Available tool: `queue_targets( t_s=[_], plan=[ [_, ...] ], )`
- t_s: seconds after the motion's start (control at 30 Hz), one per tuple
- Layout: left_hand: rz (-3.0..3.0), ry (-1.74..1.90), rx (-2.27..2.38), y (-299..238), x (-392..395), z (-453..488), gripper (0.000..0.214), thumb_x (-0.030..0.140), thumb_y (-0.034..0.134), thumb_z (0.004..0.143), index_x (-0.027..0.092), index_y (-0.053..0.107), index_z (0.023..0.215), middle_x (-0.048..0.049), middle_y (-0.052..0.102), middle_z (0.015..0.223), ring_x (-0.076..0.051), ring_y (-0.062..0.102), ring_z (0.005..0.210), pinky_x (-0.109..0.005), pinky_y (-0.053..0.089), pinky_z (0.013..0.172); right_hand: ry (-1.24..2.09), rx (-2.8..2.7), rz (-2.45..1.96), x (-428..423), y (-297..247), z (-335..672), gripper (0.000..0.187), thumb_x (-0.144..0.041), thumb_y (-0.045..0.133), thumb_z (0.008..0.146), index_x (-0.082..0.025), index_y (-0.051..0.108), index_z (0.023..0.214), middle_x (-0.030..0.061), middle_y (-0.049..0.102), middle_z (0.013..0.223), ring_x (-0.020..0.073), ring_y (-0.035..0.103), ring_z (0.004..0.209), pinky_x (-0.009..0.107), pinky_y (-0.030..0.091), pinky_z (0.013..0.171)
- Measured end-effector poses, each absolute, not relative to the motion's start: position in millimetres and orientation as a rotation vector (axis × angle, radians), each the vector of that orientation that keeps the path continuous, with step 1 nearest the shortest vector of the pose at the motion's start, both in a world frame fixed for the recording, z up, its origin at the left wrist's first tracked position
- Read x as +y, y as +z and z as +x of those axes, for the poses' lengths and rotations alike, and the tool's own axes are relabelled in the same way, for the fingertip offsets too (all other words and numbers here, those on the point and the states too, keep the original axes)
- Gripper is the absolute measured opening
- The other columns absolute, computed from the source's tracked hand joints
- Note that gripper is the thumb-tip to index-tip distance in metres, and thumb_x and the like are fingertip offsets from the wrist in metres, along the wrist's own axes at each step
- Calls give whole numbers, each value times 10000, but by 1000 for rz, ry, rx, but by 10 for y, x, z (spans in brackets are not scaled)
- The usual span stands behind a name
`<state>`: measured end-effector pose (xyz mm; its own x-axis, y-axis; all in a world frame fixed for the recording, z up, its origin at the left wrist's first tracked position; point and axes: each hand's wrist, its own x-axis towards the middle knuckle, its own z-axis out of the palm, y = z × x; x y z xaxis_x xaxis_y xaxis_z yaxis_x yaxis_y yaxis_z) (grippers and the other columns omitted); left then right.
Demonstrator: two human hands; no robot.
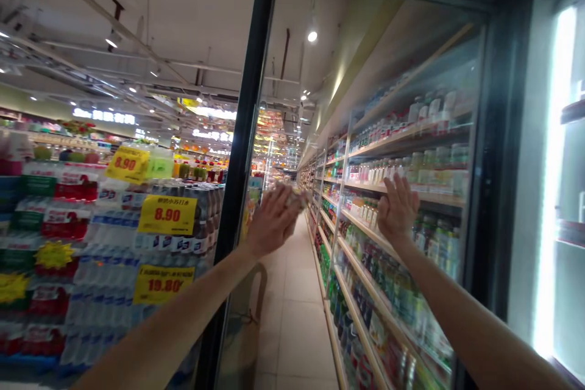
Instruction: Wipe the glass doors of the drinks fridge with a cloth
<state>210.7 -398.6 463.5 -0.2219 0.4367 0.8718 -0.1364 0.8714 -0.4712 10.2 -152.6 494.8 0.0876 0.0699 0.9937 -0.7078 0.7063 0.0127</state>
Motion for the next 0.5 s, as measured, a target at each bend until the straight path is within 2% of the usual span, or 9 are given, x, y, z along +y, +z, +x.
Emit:
queue_targets(
  t_s=[0.13, 0.23, 0.37, 0.5],
  plan=[
    [-613, 860, -1923, 4400, -3860, 2050, 537, 286, 487, 831, 247, 367, 1353, -58, 350, 1453, -228, 202, 1389, -403, 230, 1115, 620, -1370, 581, -1529, 4943, 79, 472, -292, 339, 871, -207, 453, 1321, 92, 432, 1404, 232, 319, 1344, 457, 220, 1083],
    [-363, 688, -1799, 4692, -3903, 2047, 505, 263, 448, 857, 255, 360, 1354, -66, 370, 1439, -231, 229, 1380, -437, 227, 1110, 624, -1370, 575, -1538, 4925, 84, 463, -293, 335, 875, -197, 470, 1308, 97, 441, 1396, 228, 328, 1338, 448, 231, 1079],
    [-3, 356, -1559, 4992, -3877, 1967, 470, 225, 440, 854, 178, 404, 1320, -140, 337, 1442, -282, 187, 1389, -478, 248, 1089, 633, -1366, 570, -1539, 4897, 102, 472, -271, 335, 871, -207, 449, 1324, 96, 433, 1402, 221, 323, 1342, 441, 235, 1077],
    [-430, 643, -1787, 4678, -3607, 1800, 507, 238, 456, 845, 209, 378, 1345, -95, 346, 1449, -248, 183, 1393, -425, 243, 1105, 642, -1371, 579, -1526, 4895, 106, 480, -279, 342, 868, -222, 439, 1334, 97, 436, 1400, 233, 327, 1341, 457, 238, 1075]
  ],
)
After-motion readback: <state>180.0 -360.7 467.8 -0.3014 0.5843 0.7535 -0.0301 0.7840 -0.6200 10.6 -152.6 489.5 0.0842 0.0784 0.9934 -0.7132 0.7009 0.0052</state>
